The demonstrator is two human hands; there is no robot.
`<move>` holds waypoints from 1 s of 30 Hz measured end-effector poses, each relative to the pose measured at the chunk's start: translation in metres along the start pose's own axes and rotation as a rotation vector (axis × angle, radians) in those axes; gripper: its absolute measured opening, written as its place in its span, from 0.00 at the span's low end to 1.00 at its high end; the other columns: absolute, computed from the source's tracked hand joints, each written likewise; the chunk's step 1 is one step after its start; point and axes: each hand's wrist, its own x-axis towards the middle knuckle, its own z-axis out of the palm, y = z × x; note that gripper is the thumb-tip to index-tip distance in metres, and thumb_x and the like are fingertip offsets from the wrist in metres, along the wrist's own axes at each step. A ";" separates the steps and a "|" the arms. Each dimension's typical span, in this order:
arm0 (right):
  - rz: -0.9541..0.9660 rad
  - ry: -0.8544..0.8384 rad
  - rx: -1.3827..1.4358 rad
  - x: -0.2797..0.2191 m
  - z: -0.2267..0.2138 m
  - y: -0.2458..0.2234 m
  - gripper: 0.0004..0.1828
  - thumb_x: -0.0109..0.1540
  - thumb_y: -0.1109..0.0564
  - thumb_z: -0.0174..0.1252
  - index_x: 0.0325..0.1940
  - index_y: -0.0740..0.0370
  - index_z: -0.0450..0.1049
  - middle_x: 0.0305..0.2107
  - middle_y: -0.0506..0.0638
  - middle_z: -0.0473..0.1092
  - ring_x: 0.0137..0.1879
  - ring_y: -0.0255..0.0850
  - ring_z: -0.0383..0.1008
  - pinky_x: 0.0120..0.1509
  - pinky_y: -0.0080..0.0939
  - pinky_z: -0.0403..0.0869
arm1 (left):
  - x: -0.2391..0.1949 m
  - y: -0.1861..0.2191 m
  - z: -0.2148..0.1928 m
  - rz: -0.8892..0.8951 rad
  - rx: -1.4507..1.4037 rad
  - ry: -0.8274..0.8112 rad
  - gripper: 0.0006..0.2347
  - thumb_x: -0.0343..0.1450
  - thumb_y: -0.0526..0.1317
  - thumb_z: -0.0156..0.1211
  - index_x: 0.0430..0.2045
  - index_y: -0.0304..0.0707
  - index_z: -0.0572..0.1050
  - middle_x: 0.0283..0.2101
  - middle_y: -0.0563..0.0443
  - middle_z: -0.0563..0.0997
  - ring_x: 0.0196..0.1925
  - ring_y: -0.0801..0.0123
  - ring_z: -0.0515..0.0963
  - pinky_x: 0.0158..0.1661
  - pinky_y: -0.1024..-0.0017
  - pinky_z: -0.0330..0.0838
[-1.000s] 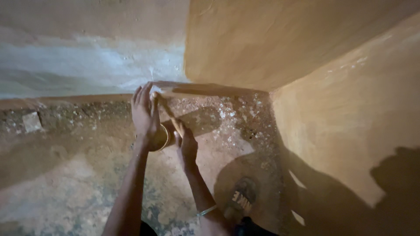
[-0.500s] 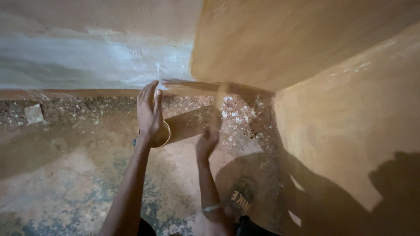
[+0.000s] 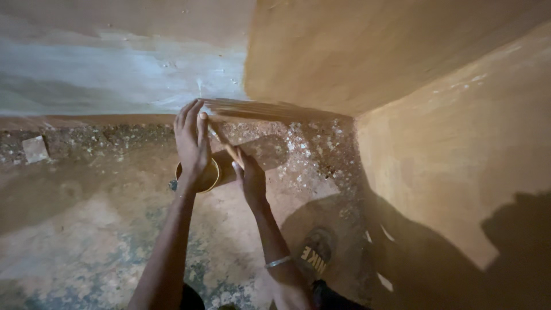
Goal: The person paints a wall with a brush, repeatedly dipping the brush into a small container of paint and applying it to the wall surface. The person uses their left hand to steady themselves against the wall while painting with the right hand.
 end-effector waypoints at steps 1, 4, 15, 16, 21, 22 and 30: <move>-0.027 0.069 0.061 0.002 0.001 0.003 0.23 0.68 0.61 0.54 0.70 0.56 0.70 0.60 0.59 0.71 0.62 0.50 0.75 0.64 0.45 0.77 | 0.000 0.002 0.000 -0.005 -0.012 0.007 0.23 0.82 0.52 0.41 0.60 0.33 0.73 0.66 0.38 0.72 0.71 0.48 0.65 0.70 0.53 0.56; 0.166 0.233 0.106 0.001 0.001 0.008 0.23 0.69 0.58 0.52 0.69 0.55 0.70 0.63 0.57 0.71 0.62 0.48 0.76 0.62 0.43 0.77 | -0.001 0.006 -0.003 -0.015 -0.007 0.017 0.22 0.82 0.51 0.41 0.59 0.32 0.73 0.66 0.37 0.72 0.70 0.47 0.65 0.70 0.54 0.57; 0.180 0.141 0.181 -0.020 0.019 0.004 0.24 0.71 0.49 0.49 0.69 0.61 0.67 0.62 0.59 0.70 0.66 0.51 0.73 0.70 0.45 0.72 | -0.001 -0.016 0.003 0.028 0.047 -0.010 0.23 0.82 0.52 0.40 0.62 0.33 0.72 0.68 0.39 0.71 0.73 0.47 0.65 0.71 0.52 0.55; 0.098 0.104 0.125 -0.017 0.024 0.001 0.24 0.71 0.49 0.49 0.69 0.62 0.67 0.62 0.59 0.70 0.66 0.52 0.73 0.69 0.46 0.72 | 0.002 -0.017 0.005 0.053 0.074 -0.023 0.23 0.82 0.52 0.38 0.63 0.33 0.72 0.68 0.38 0.70 0.73 0.46 0.63 0.71 0.51 0.53; 0.112 0.047 0.105 -0.013 0.016 0.007 0.22 0.70 0.52 0.50 0.68 0.60 0.69 0.59 0.57 0.72 0.62 0.48 0.76 0.65 0.44 0.75 | -0.005 -0.013 0.005 -0.012 0.015 -0.035 0.24 0.82 0.54 0.38 0.62 0.34 0.72 0.67 0.37 0.69 0.72 0.48 0.64 0.70 0.53 0.57; 0.229 0.032 0.029 -0.008 0.010 0.012 0.23 0.69 0.53 0.52 0.69 0.58 0.69 0.58 0.57 0.73 0.60 0.48 0.75 0.64 0.45 0.74 | -0.004 -0.011 0.006 -0.035 0.014 -0.039 0.24 0.81 0.54 0.38 0.62 0.35 0.72 0.67 0.38 0.70 0.71 0.48 0.64 0.70 0.54 0.57; 0.231 0.577 0.201 -0.017 -0.009 0.029 0.30 0.72 0.47 0.44 0.74 0.66 0.59 0.70 0.61 0.61 0.74 0.52 0.62 0.75 0.47 0.62 | -0.002 0.001 0.004 -0.074 0.017 -0.073 0.24 0.81 0.53 0.39 0.60 0.34 0.73 0.64 0.37 0.72 0.69 0.47 0.66 0.68 0.53 0.57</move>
